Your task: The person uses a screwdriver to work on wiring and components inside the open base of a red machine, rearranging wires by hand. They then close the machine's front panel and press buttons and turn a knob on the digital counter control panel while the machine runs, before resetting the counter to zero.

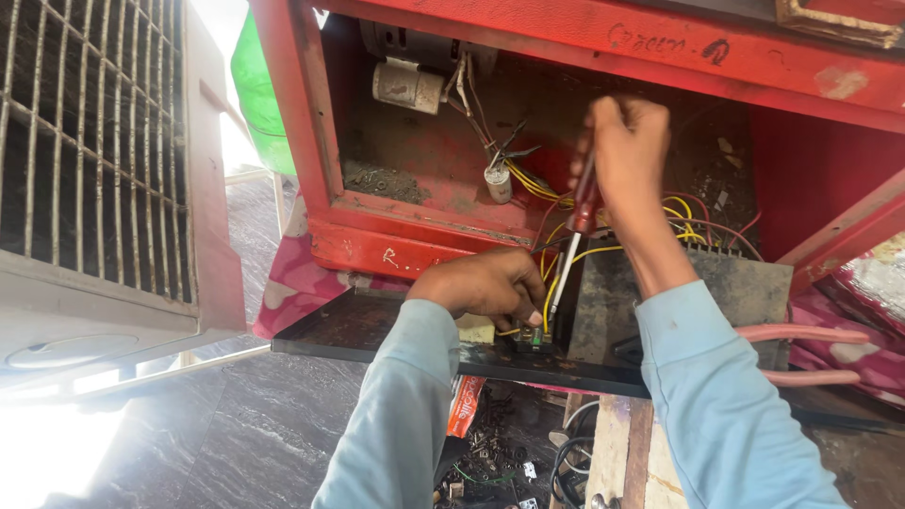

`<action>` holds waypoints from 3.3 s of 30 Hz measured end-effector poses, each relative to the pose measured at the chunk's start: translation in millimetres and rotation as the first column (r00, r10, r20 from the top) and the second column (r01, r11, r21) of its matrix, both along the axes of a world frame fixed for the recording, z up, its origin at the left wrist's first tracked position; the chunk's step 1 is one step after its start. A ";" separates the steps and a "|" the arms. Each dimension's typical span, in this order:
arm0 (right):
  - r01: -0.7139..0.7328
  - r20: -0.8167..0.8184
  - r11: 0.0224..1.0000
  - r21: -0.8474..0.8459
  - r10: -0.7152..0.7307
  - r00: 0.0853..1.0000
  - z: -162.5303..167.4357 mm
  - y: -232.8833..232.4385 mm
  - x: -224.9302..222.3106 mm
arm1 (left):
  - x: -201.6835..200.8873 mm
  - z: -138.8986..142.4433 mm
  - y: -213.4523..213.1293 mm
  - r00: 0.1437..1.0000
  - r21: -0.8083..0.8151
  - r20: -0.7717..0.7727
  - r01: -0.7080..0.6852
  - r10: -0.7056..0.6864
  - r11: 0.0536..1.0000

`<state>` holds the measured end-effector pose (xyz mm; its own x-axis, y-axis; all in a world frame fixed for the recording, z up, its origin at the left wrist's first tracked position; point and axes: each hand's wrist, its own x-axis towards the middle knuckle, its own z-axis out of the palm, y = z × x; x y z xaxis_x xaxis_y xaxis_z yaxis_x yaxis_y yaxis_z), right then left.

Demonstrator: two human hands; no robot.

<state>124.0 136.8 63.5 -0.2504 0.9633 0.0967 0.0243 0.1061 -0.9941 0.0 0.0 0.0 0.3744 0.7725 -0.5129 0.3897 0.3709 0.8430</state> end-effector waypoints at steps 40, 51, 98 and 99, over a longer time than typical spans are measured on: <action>-0.331 -0.407 0.872 -0.360 0.173 0.897 38.1 54.1 -14.7 | -25.0 40.7 33.9 0.994 -0.005 0.081 0.079 -0.078 0.997; -0.514 -0.646 0.834 -0.199 0.283 0.709 15.6 51.2 -2.9 | -15.8 34.9 26.5 0.997 0.017 0.056 0.047 -0.048 0.999; -0.144 -0.062 0.972 -0.186 0.134 0.989 24.3 63.3 6.5 | 7.1 53.3 35.6 0.995 0.124 -0.103 0.020 -0.007 0.992; -0.127 -0.037 0.976 -0.176 0.122 0.992 26.7 61.5 6.2 | 7.6 53.6 35.8 0.997 0.126 -0.074 0.029 -0.020 0.992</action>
<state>130.2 198.3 90.2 -0.3691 0.9271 -0.0650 -0.0034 -0.0713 -0.9975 7.6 35.8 53.6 0.3593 0.8240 -0.4380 0.4593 0.2524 0.8517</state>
